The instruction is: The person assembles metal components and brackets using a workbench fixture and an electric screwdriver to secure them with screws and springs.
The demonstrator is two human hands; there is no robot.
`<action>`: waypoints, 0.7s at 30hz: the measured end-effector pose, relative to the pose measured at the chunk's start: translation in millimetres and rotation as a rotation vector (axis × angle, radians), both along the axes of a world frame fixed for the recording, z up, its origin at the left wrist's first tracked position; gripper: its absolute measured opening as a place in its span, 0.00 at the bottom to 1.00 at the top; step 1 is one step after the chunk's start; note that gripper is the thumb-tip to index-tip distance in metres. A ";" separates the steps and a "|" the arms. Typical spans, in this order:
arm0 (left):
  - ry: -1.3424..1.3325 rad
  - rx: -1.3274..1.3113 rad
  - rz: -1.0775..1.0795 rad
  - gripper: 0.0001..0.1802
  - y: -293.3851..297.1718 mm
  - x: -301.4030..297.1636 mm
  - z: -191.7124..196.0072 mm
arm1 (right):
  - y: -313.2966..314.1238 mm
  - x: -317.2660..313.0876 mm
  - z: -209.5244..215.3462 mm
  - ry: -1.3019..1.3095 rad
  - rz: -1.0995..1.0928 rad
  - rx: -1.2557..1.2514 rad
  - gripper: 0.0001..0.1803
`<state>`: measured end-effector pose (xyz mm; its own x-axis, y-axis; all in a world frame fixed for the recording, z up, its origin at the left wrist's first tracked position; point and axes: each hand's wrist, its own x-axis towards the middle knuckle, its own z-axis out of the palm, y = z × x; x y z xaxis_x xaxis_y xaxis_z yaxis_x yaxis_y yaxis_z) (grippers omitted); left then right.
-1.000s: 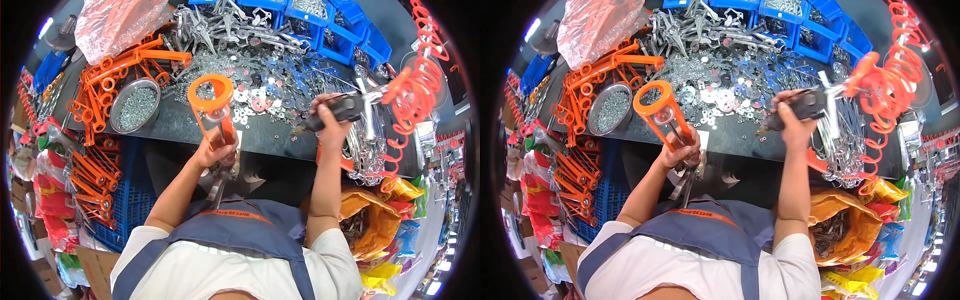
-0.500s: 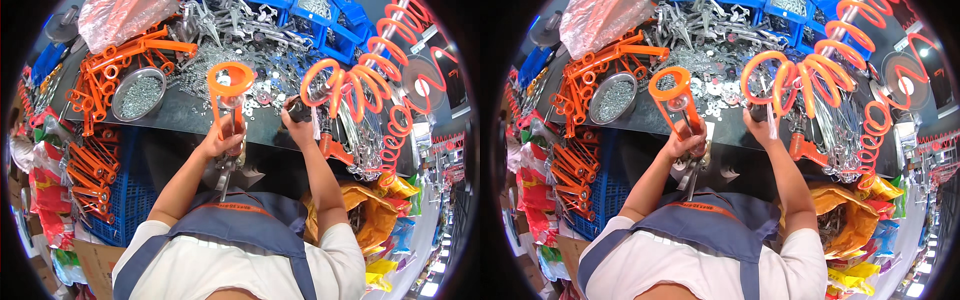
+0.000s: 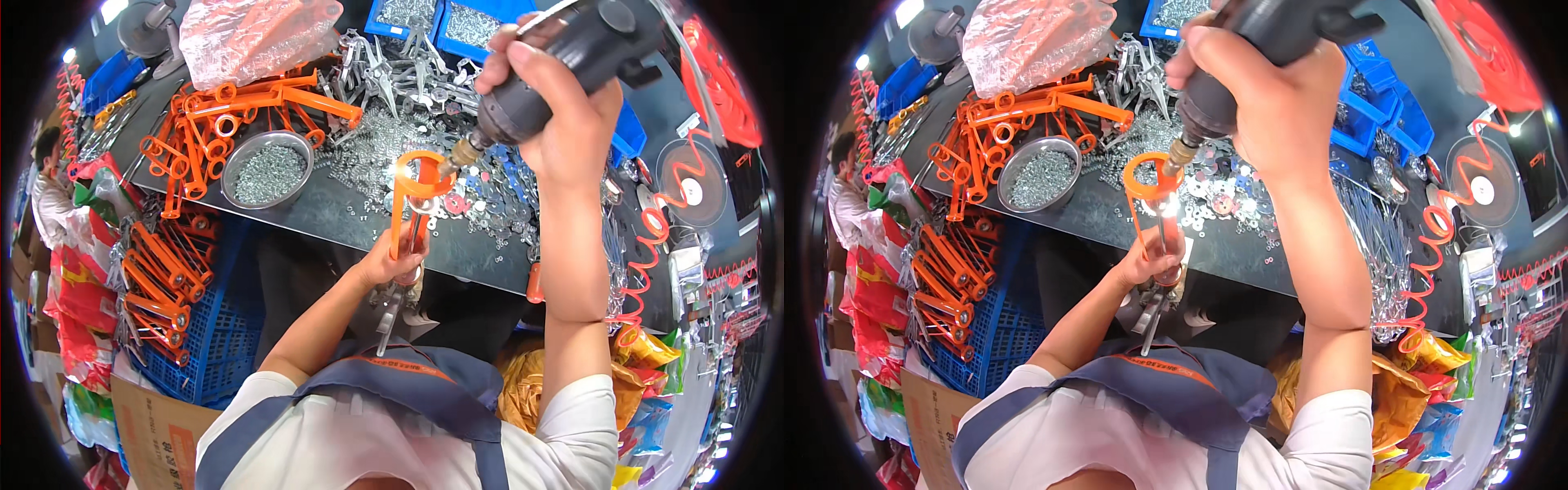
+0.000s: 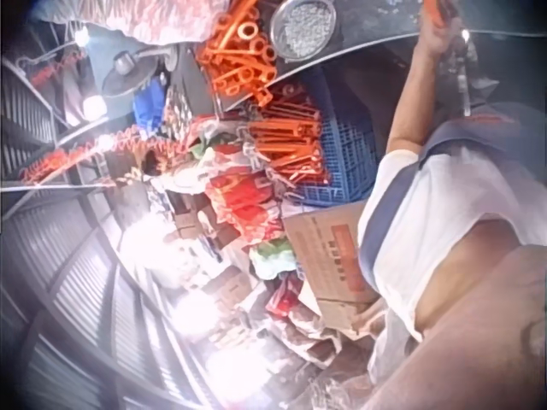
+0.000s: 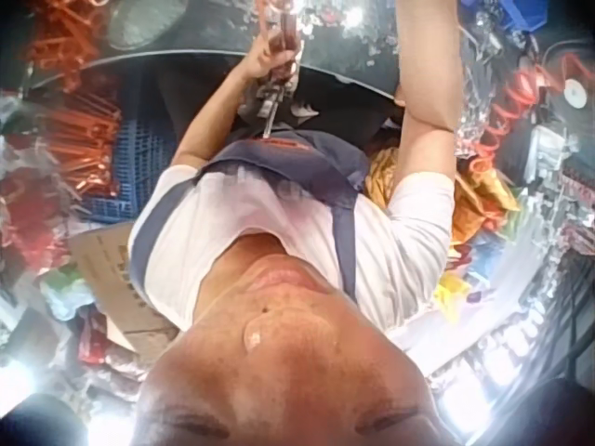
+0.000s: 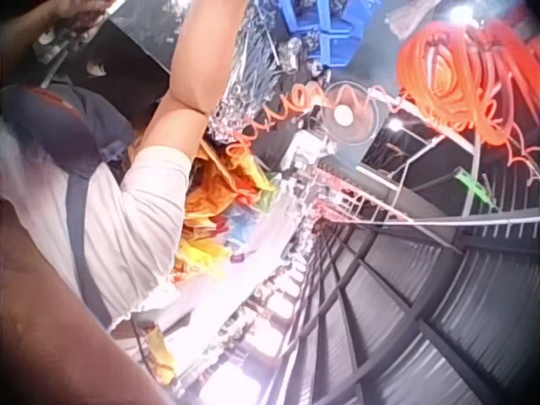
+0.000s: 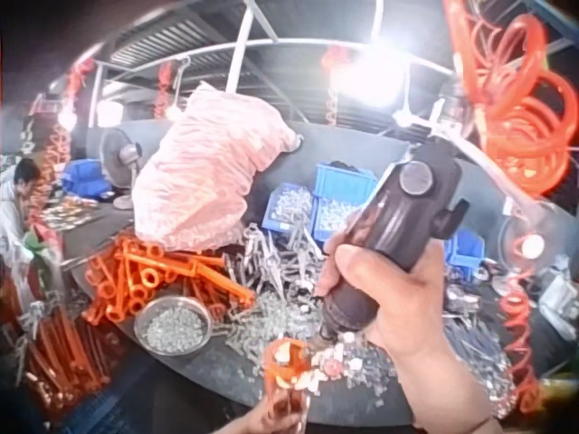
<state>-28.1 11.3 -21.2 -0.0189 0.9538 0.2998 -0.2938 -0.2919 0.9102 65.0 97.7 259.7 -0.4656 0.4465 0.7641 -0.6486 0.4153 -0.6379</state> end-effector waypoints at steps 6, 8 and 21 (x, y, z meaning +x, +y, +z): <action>0.024 -0.012 0.008 0.10 1.5 0.0 1.7 | -3.5 -14.7 -13.4 -0.196 -0.035 0.131 0.04; 0.004 -0.035 0.013 0.10 1.7 0.5 0.8 | -7.6 -18.3 -24.3 -0.263 -0.024 0.055 0.04; -0.001 -0.063 -0.025 0.08 -2.5 -0.3 3.9 | -9.0 -22.2 -19.9 -0.378 0.066 -0.006 0.02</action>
<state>-28.4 8.8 -17.3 0.0049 0.9711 0.2387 -0.3008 -0.2262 0.9265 42.9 88.7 239.8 -0.7416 0.4105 0.5306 -0.3925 0.3760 -0.8394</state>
